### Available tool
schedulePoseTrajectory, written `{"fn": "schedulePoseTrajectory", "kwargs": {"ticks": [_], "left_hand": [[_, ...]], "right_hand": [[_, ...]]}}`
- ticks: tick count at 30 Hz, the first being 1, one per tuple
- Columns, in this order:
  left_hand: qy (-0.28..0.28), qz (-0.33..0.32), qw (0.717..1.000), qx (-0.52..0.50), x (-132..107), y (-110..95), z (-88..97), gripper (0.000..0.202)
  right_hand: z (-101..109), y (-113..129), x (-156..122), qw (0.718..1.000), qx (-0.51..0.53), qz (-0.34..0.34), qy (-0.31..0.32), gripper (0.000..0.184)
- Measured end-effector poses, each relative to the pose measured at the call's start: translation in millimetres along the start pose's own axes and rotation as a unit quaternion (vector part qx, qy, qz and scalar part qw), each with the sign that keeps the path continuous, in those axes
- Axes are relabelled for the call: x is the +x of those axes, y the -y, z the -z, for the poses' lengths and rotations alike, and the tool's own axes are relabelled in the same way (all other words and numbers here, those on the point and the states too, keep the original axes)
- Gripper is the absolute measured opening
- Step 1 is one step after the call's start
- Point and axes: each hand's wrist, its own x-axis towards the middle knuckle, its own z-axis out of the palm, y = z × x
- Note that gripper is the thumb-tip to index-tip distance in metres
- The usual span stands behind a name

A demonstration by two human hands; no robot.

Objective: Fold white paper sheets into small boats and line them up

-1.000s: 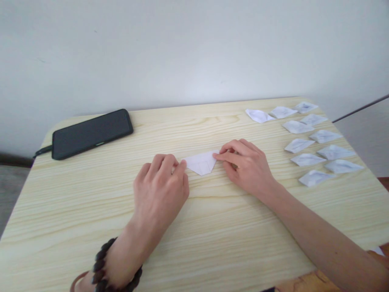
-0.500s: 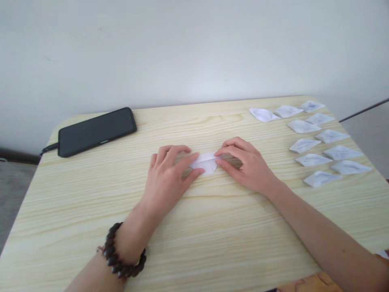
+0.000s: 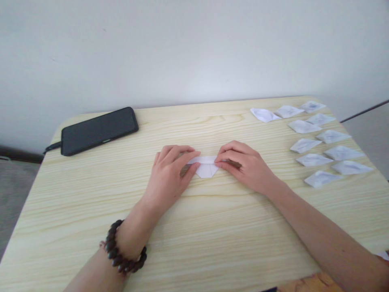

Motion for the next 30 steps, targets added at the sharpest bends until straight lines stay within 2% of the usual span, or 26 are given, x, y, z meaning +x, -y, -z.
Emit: {"fn": "schedulePoseTrajectory", "kwargs": {"ticks": [8, 12, 16, 20, 25, 30], "left_hand": [[0.039, 0.006, 0.998, -0.051, 0.7, -5.1, 5.6, 0.036], [0.038, 0.032, 0.995, -0.084, 1.0, -5.7, 7.4, 0.028], [0.038, 0.074, 0.975, -0.207, 2.0, -6.6, 9.1, 0.020], [0.034, 0.139, 0.953, -0.268, 2.6, -8.1, 10.8, 0.019], [0.062, 0.110, 0.949, -0.289, 1.1, -7.6, 9.8, 0.013], [0.062, 0.106, 0.959, -0.257, -0.2, -7.8, 9.9, 0.012]], "right_hand": [[-1.9, 1.5, -0.5, 0.998, 0.016, 0.010, -0.054, 0.004], [-2.7, 1.6, -1.0, 0.998, 0.013, 0.020, -0.059, 0.006], [-3.2, 2.3, -1.3, 0.997, 0.035, 0.006, -0.062, 0.002], [-3.0, 2.4, -1.0, 0.993, 0.095, -0.027, -0.060, 0.014], [-1.4, 1.3, -1.6, 0.981, 0.184, -0.053, -0.035, 0.022], [4.5, 2.1, 1.1, 0.986, 0.167, 0.008, -0.019, 0.018]]}}
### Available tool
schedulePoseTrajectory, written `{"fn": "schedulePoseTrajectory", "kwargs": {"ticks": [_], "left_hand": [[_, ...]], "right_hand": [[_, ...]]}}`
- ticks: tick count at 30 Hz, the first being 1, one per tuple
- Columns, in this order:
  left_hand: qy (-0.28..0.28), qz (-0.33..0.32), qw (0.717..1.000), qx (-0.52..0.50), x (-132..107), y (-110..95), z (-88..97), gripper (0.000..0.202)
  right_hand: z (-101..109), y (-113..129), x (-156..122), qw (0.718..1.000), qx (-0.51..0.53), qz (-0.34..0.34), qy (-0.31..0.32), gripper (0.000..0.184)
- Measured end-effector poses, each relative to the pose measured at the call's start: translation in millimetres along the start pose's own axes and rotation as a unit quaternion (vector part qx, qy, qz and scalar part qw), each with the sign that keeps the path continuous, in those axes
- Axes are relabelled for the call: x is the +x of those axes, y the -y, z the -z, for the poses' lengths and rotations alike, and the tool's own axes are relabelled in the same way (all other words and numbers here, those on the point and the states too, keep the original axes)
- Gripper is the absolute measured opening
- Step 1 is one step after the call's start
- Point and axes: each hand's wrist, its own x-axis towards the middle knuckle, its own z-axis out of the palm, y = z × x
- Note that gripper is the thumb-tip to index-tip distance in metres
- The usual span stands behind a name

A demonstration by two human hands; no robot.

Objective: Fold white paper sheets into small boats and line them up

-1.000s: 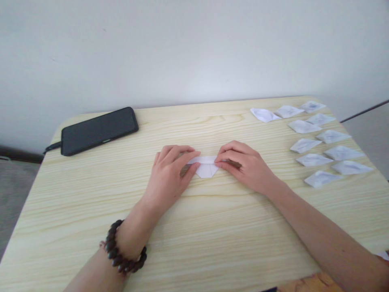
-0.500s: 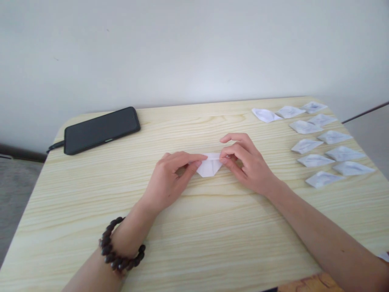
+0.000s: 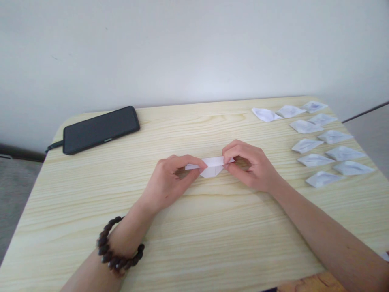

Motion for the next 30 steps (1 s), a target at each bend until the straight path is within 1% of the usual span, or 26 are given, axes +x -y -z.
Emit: {"fn": "schedulePoseTrajectory", "kwargs": {"ticks": [6, 13, 16, 19, 22, 24, 26, 28, 30], "left_hand": [[0.031, -0.014, 0.999, 0.017, 1.8, -8.9, 3.3, 0.014], [0.024, 0.033, 0.999, -0.008, 3.7, -5.1, 0.2, 0.015], [0.023, 0.042, 0.999, -0.013, 3.5, -5.5, 0.5, 0.021], [0.036, 0.029, 0.999, -0.009, 3.1, -6.8, 1.7, 0.025], [0.047, -0.009, 0.998, 0.030, 3.1, -7.0, 2.1, 0.030], [0.049, -0.030, 0.996, 0.068, 2.8, -6.1, 1.3, 0.027], [0.044, -0.033, 0.995, 0.079, 2.0, -4.8, 0.1, 0.017], [0.025, -0.028, 0.998, 0.053, 0.7, -3.7, -1.0, 0.011], [0.006, -0.022, 1.000, 0.016, -0.5, -3.5, -1.4, 0.010]], "right_hand": [[0.9, 0.8, 1.0, 1.000, -0.011, 0.008, -0.021, 0.020], [1.3, 1.2, 0.9, 1.000, -0.004, 0.011, -0.018, 0.009], [0.0, 0.7, 1.0, 1.000, -0.013, 0.008, -0.017, 0.010], [-1.3, 0.1, 0.7, 1.000, -0.021, 0.014, -0.008, 0.012], [-1.9, 0.0, 0.3, 0.999, -0.027, 0.020, -0.003, 0.013], [-1.9, 0.0, 0.2, 0.999, -0.027, 0.021, -0.001, 0.013], [-1.9, 0.3, 0.3, 0.999, -0.025, 0.023, -0.001, 0.011], [-1.8, 0.8, 0.5, 0.999, -0.023, 0.027, -0.003, 0.009], [-1.7, 1.7, 0.6, 0.999, -0.019, 0.030, -0.006, 0.009]]}}
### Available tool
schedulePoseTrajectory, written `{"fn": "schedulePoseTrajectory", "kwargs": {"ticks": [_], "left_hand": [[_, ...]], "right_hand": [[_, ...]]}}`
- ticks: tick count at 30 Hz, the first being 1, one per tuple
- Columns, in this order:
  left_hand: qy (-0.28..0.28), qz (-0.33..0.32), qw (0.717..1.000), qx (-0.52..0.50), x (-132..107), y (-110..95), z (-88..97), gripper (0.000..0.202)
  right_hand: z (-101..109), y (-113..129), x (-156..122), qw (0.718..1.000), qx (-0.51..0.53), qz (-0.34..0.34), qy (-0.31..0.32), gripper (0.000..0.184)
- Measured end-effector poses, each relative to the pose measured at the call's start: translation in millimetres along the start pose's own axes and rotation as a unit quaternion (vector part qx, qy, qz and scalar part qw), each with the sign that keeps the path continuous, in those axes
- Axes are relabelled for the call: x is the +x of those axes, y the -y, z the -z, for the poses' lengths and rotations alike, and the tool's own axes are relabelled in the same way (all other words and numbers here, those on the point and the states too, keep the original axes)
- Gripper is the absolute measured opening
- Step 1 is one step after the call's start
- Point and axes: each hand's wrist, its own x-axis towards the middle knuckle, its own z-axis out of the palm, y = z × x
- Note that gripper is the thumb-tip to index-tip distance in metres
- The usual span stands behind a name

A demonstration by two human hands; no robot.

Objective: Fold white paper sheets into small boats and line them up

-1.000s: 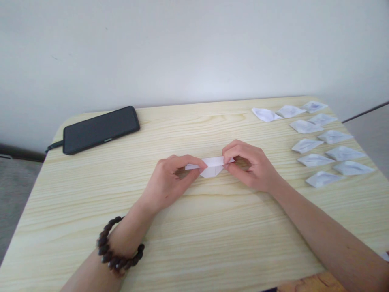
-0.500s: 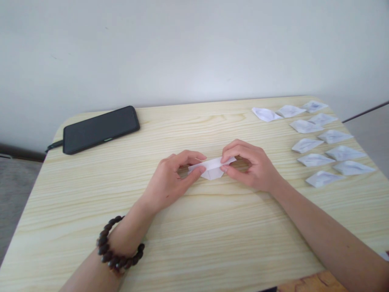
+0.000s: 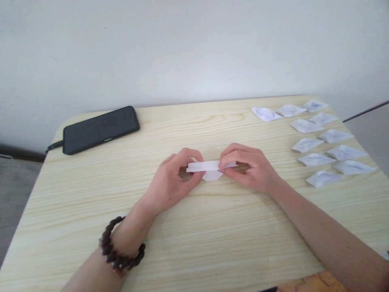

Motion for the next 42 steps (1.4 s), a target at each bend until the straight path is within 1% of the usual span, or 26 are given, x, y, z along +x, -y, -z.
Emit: {"fn": "schedulePoseTrajectory", "kwargs": {"ticks": [1, 3, 5, 8, 11, 14, 16, 18, 19, 20, 22, 24, 25, 28, 31, 35, 39, 42], "left_hand": [[-0.004, 0.000, 1.000, -0.014, -0.3, -0.4, 0.1, 0.010], [0.005, -0.001, 1.000, -0.021, -0.2, -1.9, 1.0, 0.010], [0.019, -0.010, 1.000, -0.006, 0.5, -3.8, 2.5, 0.013], [0.025, -0.010, 1.000, 0.016, 1.3, -6.0, 4.6, 0.017], [0.034, 0.012, 0.999, 0.018, 1.3, -5.5, 4.9, 0.019], [0.018, 0.042, 0.999, -0.013, 0.8, -2.7, 2.6, 0.020], [0.005, 0.061, 0.997, -0.046, 0.5, -1.0, 0.9, 0.030], [-0.002, 0.077, 0.995, -0.064, 0.2, -0.5, -0.1, 0.042], [-0.006, 0.082, 0.995, -0.060, 0.2, -0.7, -0.3, 0.042], [-0.012, 0.085, 0.995, -0.049, 0.3, -1.1, -0.3, 0.038], [-0.026, 0.086, 0.996, -0.023, 0.8, -2.1, 0.0, 0.027], [-0.044, 0.085, 0.995, -0.016, 1.6, -3.2, 0.3, 0.021], [-0.056, 0.085, 0.995, -0.019, 2.1, -3.7, 0.3, 0.020], [-0.083, 0.075, 0.994, -0.019, 3.2, -4.5, 0.5, 0.017], [-0.077, 0.066, 0.995, -0.004, 4.0, -4.2, 0.8, 0.015], [-0.063, 0.062, 0.996, -0.003, 4.7, -3.2, 0.5, 0.019], [-0.045, 0.061, 0.997, -0.012, 4.9, -2.7, -0.5, 0.019], [-0.054, 0.053, 0.997, -0.007, 4.5, -2.7, -0.1, 0.016]], "right_hand": [[0.1, 0.4, 0.0, 1.000, 0.003, 0.001, 0.001, 0.010], [0.3, 1.0, -0.5, 1.000, 0.011, 0.001, 0.006, 0.013], [0.5, 1.2, -1.4, 1.000, 0.019, -0.002, 0.011, 0.015], [1.1, 1.4, -3.0, 1.000, 0.022, -0.014, 0.010, 0.016], [2.2, 2.2, -3.9, 0.999, 0.027, -0.028, 0.012, 0.017], [2.1, 3.1, -3.9, 0.999, 0.022, -0.032, 0.014, 0.012], [1.0, 2.9, -3.8, 0.999, 0.001, -0.047, -0.004, 0.012], [-0.5, 2.1, -3.6, 0.997, -0.020, -0.077, -0.022, 0.024], [-1.0, 1.6, -3.3, 0.995, -0.027, -0.090, -0.029, 0.029], [-1.4, 1.3, -2.9, 0.994, -0.032, -0.099, -0.031, 0.031], [-1.5, 1.0, -1.9, 0.994, -0.041, -0.099, -0.029, 0.020], [-1.1, 1.2, -0.7, 0.995, -0.045, -0.083, -0.034, 0.007], [-0.9, 1.3, -0.2, 0.996, -0.045, -0.071, -0.041, 0.004], [-0.8, 1.7, 0.5, 0.996, -0.036, -0.046, -0.063, 0.002], [-1.1, 2.2, 0.4, 0.996, -0.030, -0.061, -0.056, 0.005], [-1.0, 3.1, 0.2, 0.995, -0.039, -0.083, -0.050, 0.008], [-0.1, 2.8, -0.3, 0.995, -0.051, -0.088, -0.023, 0.010], [0.2, 2.3, -1.0, 0.995, -0.056, -0.075, -0.026, 0.008]]}}
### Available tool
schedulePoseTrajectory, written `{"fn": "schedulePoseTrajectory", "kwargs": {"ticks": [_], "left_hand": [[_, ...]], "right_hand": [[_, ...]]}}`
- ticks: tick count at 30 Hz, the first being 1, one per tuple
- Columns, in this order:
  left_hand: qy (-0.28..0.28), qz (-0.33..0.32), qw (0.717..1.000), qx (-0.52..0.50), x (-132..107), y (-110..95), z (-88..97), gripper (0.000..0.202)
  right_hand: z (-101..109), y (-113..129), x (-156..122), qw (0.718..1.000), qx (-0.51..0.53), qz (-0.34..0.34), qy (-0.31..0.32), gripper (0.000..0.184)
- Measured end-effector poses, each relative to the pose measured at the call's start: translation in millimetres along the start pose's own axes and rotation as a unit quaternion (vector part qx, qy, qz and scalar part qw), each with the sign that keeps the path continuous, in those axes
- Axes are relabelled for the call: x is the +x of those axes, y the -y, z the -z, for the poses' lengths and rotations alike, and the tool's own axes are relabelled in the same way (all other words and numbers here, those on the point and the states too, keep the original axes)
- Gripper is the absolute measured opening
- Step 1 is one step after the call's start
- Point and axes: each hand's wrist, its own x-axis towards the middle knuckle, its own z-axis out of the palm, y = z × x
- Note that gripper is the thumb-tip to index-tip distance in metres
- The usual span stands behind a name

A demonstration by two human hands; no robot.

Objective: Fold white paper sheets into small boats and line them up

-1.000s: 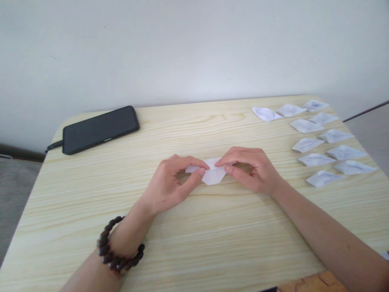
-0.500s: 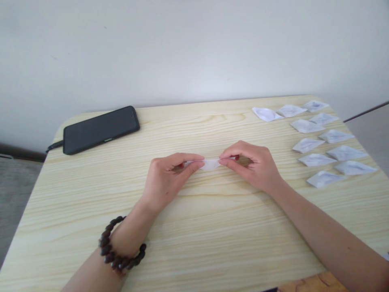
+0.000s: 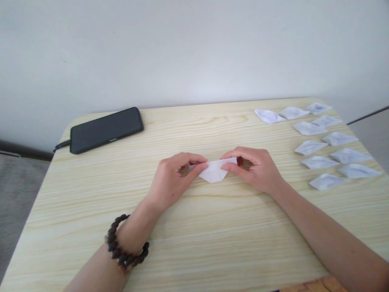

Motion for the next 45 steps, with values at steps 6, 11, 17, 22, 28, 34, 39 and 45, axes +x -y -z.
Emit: {"fn": "schedulePoseTrajectory", "kwargs": {"ticks": [6, 11, 17, 22, 28, 34, 39, 45], "left_hand": [[0.000, -0.097, 0.995, 0.034, -0.6, 2.6, 3.2, 0.013], [-0.029, -0.200, 0.974, 0.103, 0.3, 8.1, 4.2, 0.012], [-0.042, -0.271, 0.939, 0.206, 2.0, 15.5, 4.9, 0.013], [-0.022, -0.257, 0.931, 0.259, 2.9, 19.1, 4.1, 0.013], [-0.005, -0.228, 0.947, 0.224, 4.0, 21.9, 4.5, 0.017], [0.000, -0.184, 0.960, 0.213, 4.1, 25.2, 3.8, 0.017], [0.000, -0.170, 0.963, 0.210, 3.4, 24.6, 4.4, 0.017], [-0.009, -0.174, 0.958, 0.229, 3.3, 25.6, 4.6, 0.017]], "right_hand": [[-0.9, -1.4, -1.5, 0.997, 0.008, 0.035, -0.061, 0.003], [-1.1, -4.2, -2.3, 0.996, 0.012, 0.077, -0.044, 0.008], [-2.1, -5.7, -1.3, 0.994, -0.029, 0.103, -0.016, 0.014], [-1.4, -6.6, 1.9, 0.990, -0.097, 0.099, 0.003, 0.008], [2.4, -11.7, 2.0, 0.990, -0.113, 0.077, 0.022, 0.009], [3.8, -12.4, 1.7, 0.992, -0.106, 0.067, 0.019, 0.012], [5.1, -12.7, 1.1, 0.997, -0.073, 0.002, 0.019, 0.009], [8.6, -14.4, 1.7, 0.996, -0.067, -0.002, 0.051, 0.011]]}}
